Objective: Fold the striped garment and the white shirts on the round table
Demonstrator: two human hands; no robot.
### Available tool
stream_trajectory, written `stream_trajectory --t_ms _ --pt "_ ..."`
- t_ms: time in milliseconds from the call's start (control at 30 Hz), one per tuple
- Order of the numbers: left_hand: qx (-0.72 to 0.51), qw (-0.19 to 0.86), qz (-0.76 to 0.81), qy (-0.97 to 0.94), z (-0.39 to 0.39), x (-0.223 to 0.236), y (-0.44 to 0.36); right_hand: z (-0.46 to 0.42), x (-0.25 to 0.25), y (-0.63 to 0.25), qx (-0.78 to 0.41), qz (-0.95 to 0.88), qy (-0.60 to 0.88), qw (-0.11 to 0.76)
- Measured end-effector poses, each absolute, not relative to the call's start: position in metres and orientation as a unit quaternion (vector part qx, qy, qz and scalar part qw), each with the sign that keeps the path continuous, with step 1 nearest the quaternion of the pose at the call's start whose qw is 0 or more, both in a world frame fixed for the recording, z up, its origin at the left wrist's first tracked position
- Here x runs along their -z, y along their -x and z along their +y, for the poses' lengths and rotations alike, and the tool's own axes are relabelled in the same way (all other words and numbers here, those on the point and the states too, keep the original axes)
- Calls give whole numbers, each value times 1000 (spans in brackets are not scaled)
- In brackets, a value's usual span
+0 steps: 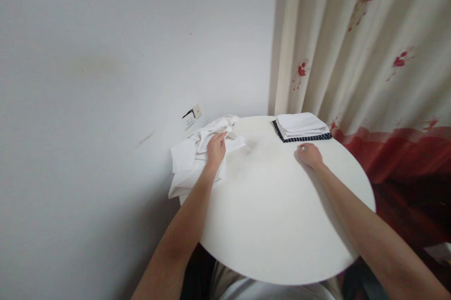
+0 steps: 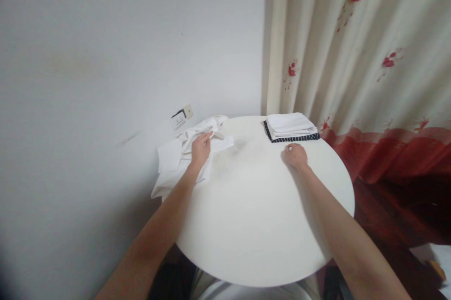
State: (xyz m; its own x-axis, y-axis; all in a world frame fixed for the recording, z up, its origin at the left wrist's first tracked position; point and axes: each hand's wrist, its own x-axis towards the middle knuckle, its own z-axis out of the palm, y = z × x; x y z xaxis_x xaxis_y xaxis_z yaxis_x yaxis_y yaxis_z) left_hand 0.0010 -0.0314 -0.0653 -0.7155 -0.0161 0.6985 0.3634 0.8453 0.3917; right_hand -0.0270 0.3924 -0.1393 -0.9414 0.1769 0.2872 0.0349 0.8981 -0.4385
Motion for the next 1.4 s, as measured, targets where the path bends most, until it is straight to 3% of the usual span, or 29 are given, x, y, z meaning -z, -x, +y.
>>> stream_trajectory --t_ms 267,500,567,700,800,933,1033,1200,1400 --pt "224 308 -888 259 35 71 -32 387 135 22 -284 -942 53 173" --pt "175 212 -891 363 75 85 -56 352 120 11 -426 -886 -37 180" --pt "180 199 -883 385 83 88 -61 333 116 3 -510 -845 -85 135" --pt "198 184 -868 417 89 91 -65 297 112 -16 -693 -708 -130 -38" --pt "190 161 -865 436 89 91 -66 281 112 -23 -748 -646 -127 -81" --pt "188 145 -852 467 87 80 -69 278 111 -21 -715 -689 -110 -32" --pt "228 202 -841 448 81 64 -71 285 108 -17 -683 -724 -97 10" --pt "298 353 -841 281 54 45 -59 300 99 -14 -644 -758 -79 74" --pt "260 384 -874 143 12 51 -30 321 73 -18 -602 -785 -54 135"
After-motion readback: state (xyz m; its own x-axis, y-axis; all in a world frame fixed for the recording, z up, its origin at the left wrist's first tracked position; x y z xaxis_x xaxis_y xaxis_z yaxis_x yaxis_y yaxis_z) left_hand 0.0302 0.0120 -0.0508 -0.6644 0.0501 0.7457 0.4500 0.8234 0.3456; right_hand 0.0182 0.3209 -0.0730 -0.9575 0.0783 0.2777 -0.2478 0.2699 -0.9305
